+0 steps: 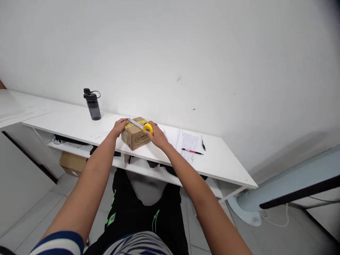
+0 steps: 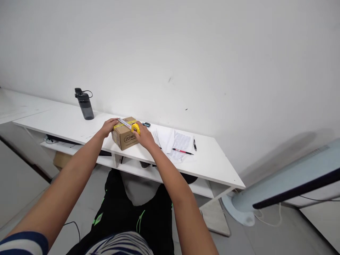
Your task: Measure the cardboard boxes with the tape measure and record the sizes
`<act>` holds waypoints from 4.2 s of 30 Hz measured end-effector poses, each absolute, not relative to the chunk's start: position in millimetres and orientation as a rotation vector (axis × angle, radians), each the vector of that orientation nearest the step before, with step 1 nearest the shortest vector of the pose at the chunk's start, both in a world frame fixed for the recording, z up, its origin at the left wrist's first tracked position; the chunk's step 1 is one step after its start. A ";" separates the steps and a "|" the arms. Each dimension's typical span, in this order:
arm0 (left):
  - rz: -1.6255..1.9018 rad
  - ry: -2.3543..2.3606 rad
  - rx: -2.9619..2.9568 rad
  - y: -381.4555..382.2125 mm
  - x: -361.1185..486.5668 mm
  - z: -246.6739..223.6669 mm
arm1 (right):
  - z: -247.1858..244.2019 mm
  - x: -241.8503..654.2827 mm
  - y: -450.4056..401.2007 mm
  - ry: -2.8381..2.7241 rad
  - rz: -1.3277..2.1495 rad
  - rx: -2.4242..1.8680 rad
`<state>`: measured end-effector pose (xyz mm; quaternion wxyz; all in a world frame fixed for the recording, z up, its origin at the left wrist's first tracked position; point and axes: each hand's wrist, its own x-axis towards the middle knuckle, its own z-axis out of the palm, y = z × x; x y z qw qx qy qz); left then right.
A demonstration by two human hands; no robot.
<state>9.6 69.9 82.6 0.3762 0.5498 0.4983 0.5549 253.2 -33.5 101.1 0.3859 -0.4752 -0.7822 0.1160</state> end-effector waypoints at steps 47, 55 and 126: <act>1.179 2.352 1.671 0.2 -51.4 -7.2 | 132.0 110.3 51.2 -1.974 1.050 -0.778; 1.498 2.022 1.500 9.5 14.4 22.9 | 129.1 165.6 53.7 -1.782 1.095 -0.752; 1.482 0.968 1.163 67.2 59.1 70.0 | 151.3 209.8 70.3 -2.111 0.314 -1.283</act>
